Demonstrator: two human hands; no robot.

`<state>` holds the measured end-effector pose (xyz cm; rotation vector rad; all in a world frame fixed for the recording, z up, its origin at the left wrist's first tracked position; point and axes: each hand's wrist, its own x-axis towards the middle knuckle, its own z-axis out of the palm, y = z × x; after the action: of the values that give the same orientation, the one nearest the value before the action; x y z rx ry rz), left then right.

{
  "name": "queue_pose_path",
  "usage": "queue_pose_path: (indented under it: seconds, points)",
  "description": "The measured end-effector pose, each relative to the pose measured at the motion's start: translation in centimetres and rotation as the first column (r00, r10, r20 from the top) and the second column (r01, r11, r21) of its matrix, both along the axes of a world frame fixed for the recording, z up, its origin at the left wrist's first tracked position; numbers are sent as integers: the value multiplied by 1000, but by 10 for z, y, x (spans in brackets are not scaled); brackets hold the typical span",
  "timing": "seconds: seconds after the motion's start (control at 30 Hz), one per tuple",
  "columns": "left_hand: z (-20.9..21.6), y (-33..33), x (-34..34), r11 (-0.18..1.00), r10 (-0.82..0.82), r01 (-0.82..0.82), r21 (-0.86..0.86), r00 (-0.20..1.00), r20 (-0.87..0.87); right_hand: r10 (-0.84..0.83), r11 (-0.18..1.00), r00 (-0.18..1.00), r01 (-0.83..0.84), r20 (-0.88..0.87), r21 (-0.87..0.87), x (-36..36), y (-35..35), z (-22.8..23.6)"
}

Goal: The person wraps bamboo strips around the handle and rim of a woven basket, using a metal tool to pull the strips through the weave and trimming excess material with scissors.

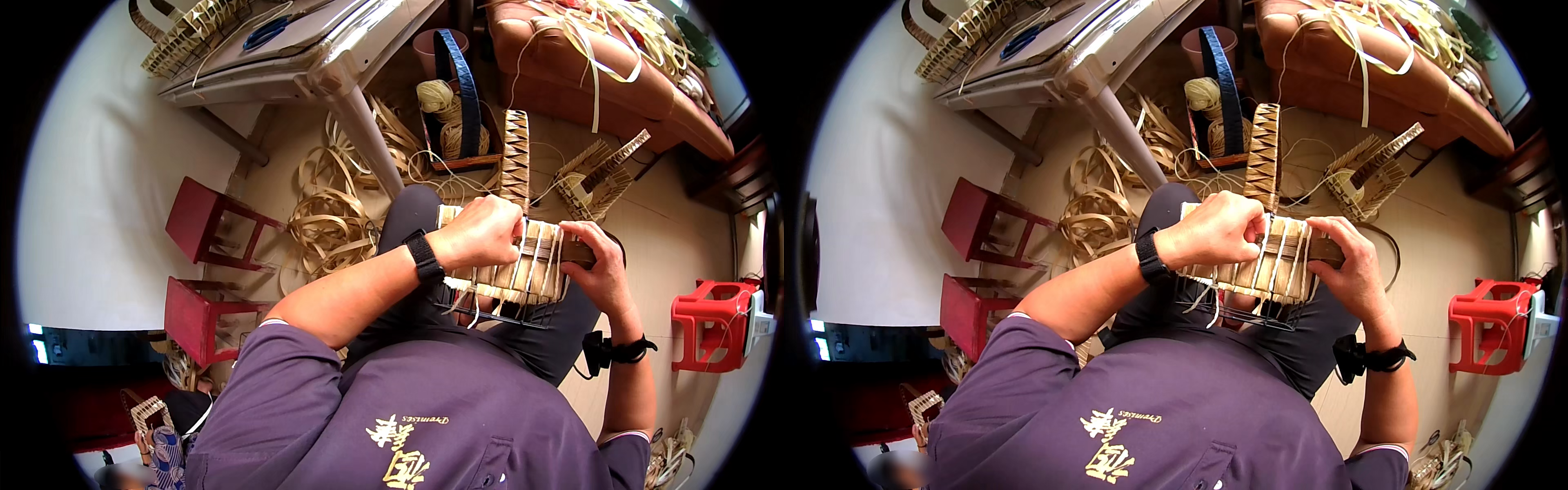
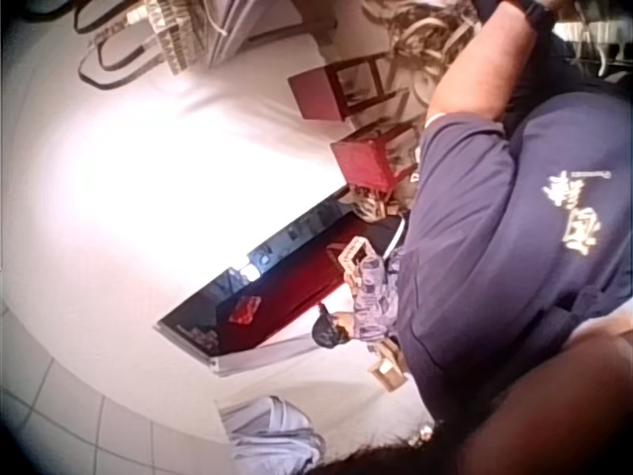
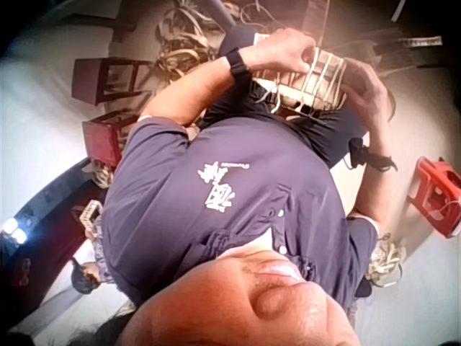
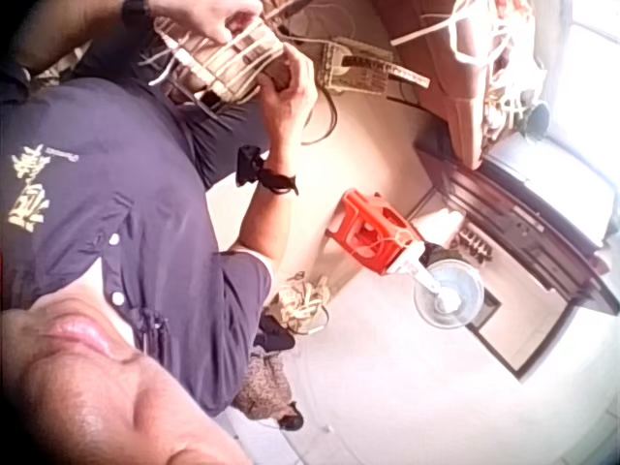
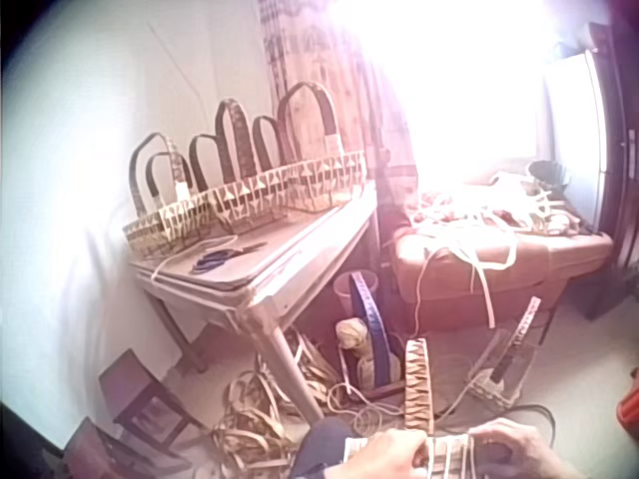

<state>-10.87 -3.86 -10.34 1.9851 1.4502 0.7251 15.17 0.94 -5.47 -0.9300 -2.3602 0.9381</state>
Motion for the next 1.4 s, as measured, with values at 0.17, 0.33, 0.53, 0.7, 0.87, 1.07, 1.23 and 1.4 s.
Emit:
queue_pose_path:
  seconds: [0.17,0.33,0.53,0.7,0.87,1.07,1.23,1.4]
  points:
    - [8,1,8,998,32,-37,-51,995,-95,4,1000,1000,-4,-3,16,2,0,-2]
    - [7,0,7,995,58,-58,-84,998,-2,-3,1000,1000,3,-1,0,1,-4,3]
    - [8,-3,2,994,87,-88,-61,996,-27,-20,999,1000,20,-4,-35,2,-5,5]
    - [13,-5,-5,995,71,-76,-60,994,-81,-9,999,1000,8,-20,-33,3,-5,6]
    - [6,-14,-1,999,50,-50,-5,999,1,-12,1000,1000,12,19,-13,5,-7,6]
    - [6,-30,9,990,41,-21,139,989,-142,-21,1000,1000,21,-3,8,3,-7,0]
    - [7,-31,14,986,46,-7,167,973,-228,-12,1000,1000,12,-2,19,-1,-6,-3]
    - [24,-27,27,992,-13,55,112,937,-349,-42,999,999,42,4,4,2,-8,3]
